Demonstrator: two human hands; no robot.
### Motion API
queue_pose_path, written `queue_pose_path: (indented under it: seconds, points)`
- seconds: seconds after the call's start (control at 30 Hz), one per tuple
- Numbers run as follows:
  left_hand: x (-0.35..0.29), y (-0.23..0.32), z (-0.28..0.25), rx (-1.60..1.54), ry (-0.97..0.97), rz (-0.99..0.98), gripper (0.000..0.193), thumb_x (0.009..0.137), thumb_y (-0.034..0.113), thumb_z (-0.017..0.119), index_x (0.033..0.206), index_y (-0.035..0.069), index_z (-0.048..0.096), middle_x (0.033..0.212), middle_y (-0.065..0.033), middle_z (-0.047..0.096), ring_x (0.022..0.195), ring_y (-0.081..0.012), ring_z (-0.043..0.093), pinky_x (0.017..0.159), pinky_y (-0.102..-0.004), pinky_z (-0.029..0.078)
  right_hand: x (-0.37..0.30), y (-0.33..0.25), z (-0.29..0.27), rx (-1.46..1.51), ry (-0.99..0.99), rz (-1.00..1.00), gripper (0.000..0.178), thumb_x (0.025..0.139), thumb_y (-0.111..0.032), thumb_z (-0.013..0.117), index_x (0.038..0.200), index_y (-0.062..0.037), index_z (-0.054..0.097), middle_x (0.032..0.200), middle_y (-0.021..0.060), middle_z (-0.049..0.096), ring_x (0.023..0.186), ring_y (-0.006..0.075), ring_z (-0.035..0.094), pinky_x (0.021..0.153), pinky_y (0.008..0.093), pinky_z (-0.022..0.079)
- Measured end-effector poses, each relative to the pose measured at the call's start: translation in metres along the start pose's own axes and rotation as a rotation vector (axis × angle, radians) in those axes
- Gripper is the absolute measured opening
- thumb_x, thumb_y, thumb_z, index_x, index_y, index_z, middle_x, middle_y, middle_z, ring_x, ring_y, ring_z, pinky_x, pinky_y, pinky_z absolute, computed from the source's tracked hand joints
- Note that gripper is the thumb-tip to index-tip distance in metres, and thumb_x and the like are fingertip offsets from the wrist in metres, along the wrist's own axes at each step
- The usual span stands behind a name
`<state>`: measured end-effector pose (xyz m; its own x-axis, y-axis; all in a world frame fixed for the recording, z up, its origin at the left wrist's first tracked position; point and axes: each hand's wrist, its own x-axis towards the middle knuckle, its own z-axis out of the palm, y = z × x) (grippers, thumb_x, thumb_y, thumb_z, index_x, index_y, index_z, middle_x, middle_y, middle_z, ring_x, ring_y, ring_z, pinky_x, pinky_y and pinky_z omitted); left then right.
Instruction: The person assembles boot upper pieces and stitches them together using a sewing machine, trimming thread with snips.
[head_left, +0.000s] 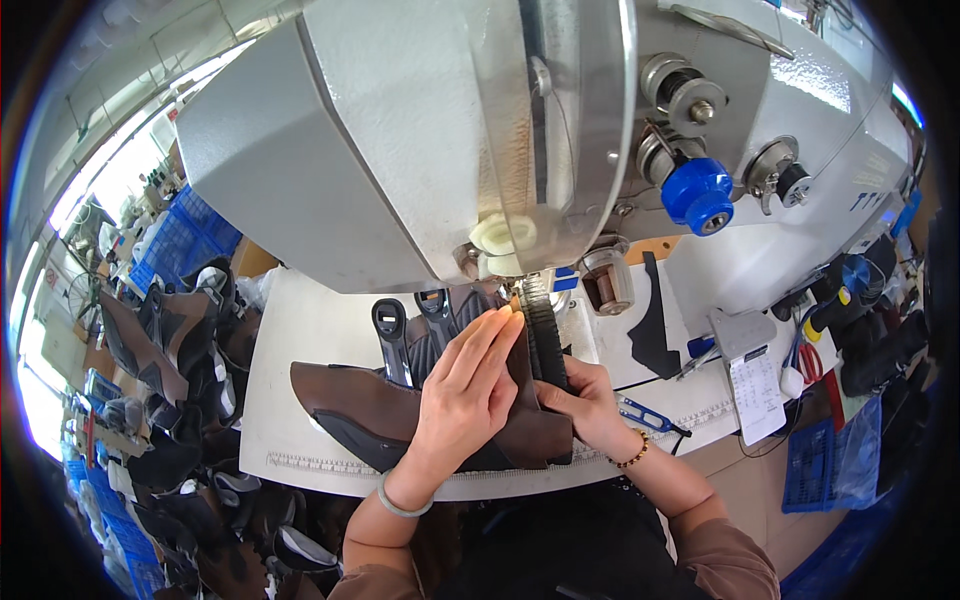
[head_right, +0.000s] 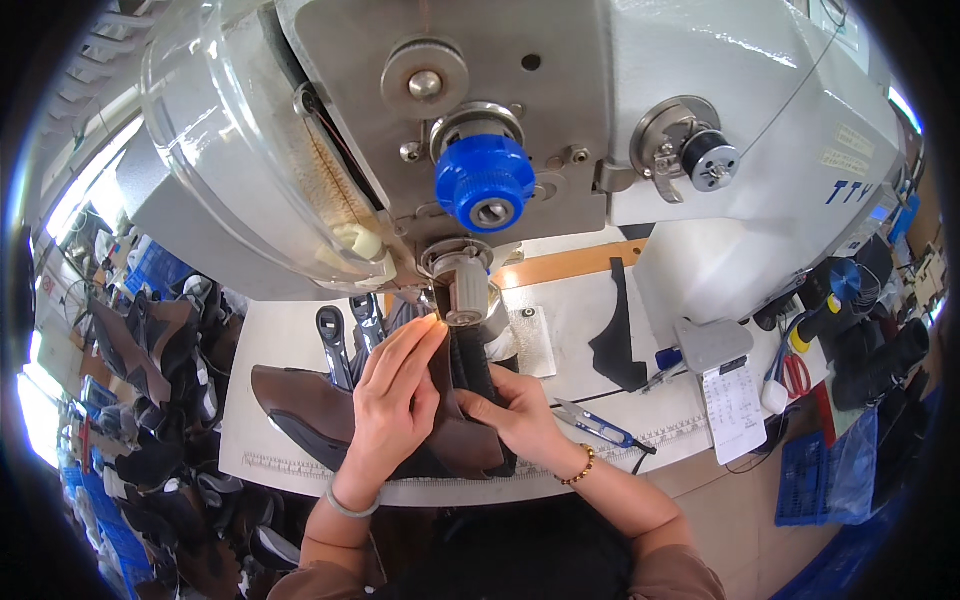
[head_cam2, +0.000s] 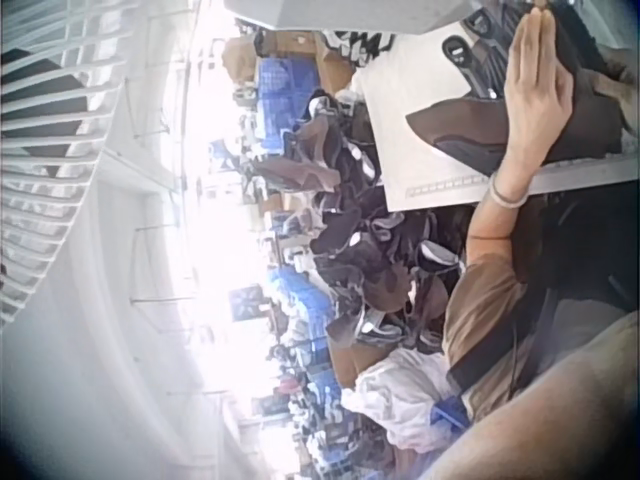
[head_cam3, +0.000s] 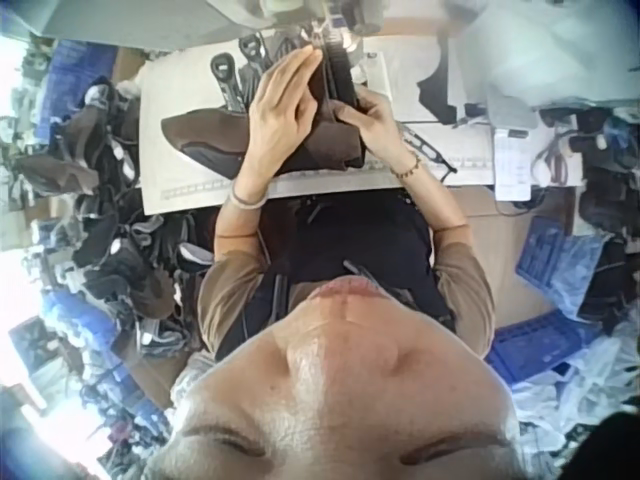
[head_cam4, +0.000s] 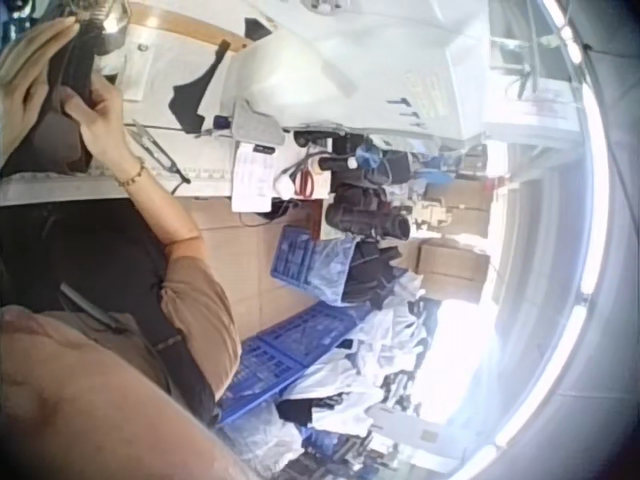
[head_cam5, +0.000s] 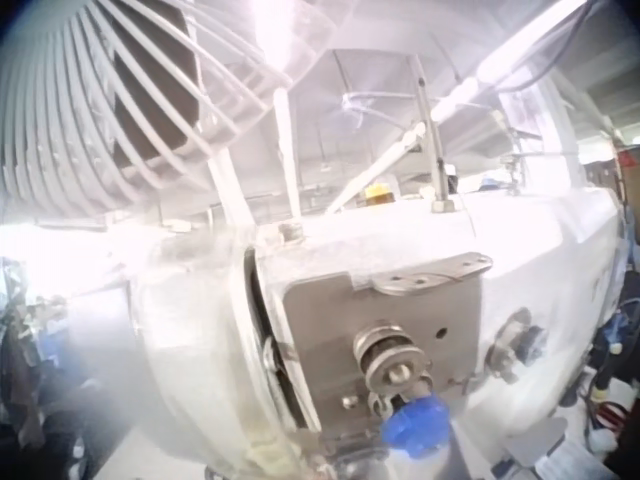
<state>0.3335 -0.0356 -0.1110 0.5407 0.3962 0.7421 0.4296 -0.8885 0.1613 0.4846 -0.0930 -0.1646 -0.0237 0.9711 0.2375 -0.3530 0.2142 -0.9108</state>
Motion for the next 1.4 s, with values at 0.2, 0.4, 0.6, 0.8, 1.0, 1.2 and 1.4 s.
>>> queue_pose_path:
  seconds: [0.2, 0.4, 0.6, 0.8, 1.0, 1.2, 1.4]
  points:
    - [0.002, -0.005, 0.003, 0.005, 0.009, -0.013, 0.051, 0.065, -0.009, 0.054, 0.116, -0.002, 0.056, 0.115, -0.0120, 0.053, 0.104, -0.0284, 0.056, 0.085, -0.0340, 0.049, 0.002, -0.001, 0.005, 0.031, 0.042, 0.027, 0.022, 0.088, -0.009, 0.059, 0.106, 0.0032, 0.057, 0.092, 0.0005, 0.060, 0.082, 0.0037, 0.051, 0.072, 0.0199, 0.043]
    - [-0.001, -0.010, 0.005, 0.016, 0.101, 0.030, 0.046, 0.066, -0.008, 0.057, 0.111, -0.001, 0.059, 0.111, -0.0115, 0.056, 0.100, -0.0275, 0.058, 0.081, -0.0332, 0.051, 0.011, -0.002, 0.015, 0.149, 0.140, 0.027, 0.024, 0.089, -0.006, 0.057, 0.110, 0.0025, 0.054, 0.097, 0.0013, 0.060, 0.086, 0.0037, 0.051, 0.075, 0.0195, 0.043]
    - [-0.008, -0.004, 0.006, -0.013, 0.086, -0.009, 0.045, 0.068, -0.010, 0.053, 0.112, -0.001, 0.059, 0.113, -0.0115, 0.057, 0.107, -0.0288, 0.056, 0.085, -0.0345, 0.049, 0.010, 0.000, 0.014, 0.120, 0.102, -0.026, 0.021, 0.089, -0.006, 0.056, 0.109, 0.0026, 0.056, 0.094, 0.0007, 0.061, 0.083, 0.0038, 0.052, 0.073, 0.0193, 0.044]
    - [-0.005, -0.009, 0.004, 0.010, 0.059, 0.037, 0.044, 0.069, -0.005, 0.054, 0.113, 0.001, 0.059, 0.115, -0.0112, 0.057, 0.106, -0.0277, 0.056, 0.083, -0.0345, 0.048, 0.007, 0.000, 0.015, 0.189, 0.112, -0.001, 0.022, 0.089, -0.006, 0.056, 0.110, 0.0027, 0.056, 0.094, 0.0014, 0.061, 0.083, 0.0041, 0.052, 0.073, 0.0197, 0.044]
    - [-0.006, -0.005, 0.003, 0.086, 0.014, 0.044, 0.045, 0.070, -0.001, 0.055, 0.114, 0.001, 0.058, 0.117, -0.0102, 0.056, 0.108, -0.0242, 0.055, 0.078, -0.0324, 0.047, 0.007, -0.001, 0.012, 0.023, 0.090, -0.025, 0.025, 0.089, -0.007, 0.057, 0.111, 0.0030, 0.054, 0.099, 0.0017, 0.060, 0.086, 0.0045, 0.052, 0.075, 0.0206, 0.045]
    - [-0.004, -0.004, 0.003, 0.078, 0.002, 0.019, 0.047, 0.067, -0.002, 0.056, 0.114, 0.000, 0.058, 0.118, -0.0101, 0.055, 0.108, -0.0240, 0.055, 0.079, -0.0331, 0.047, 0.010, -0.001, 0.012, 0.019, 0.104, -0.042, 0.024, 0.089, -0.008, 0.058, 0.110, 0.0033, 0.054, 0.094, 0.0009, 0.061, 0.085, 0.0040, 0.052, 0.074, 0.0199, 0.044]
    - [0.000, -0.009, 0.005, 0.082, 0.012, -0.002, 0.046, 0.069, -0.002, 0.056, 0.114, 0.000, 0.057, 0.114, -0.0101, 0.056, 0.107, -0.0247, 0.055, 0.079, -0.0332, 0.047, 0.012, -0.006, 0.015, 0.131, 0.105, 0.032, 0.025, 0.089, -0.009, 0.057, 0.111, 0.0034, 0.054, 0.095, 0.0018, 0.061, 0.085, 0.0044, 0.053, 0.073, 0.0201, 0.045]
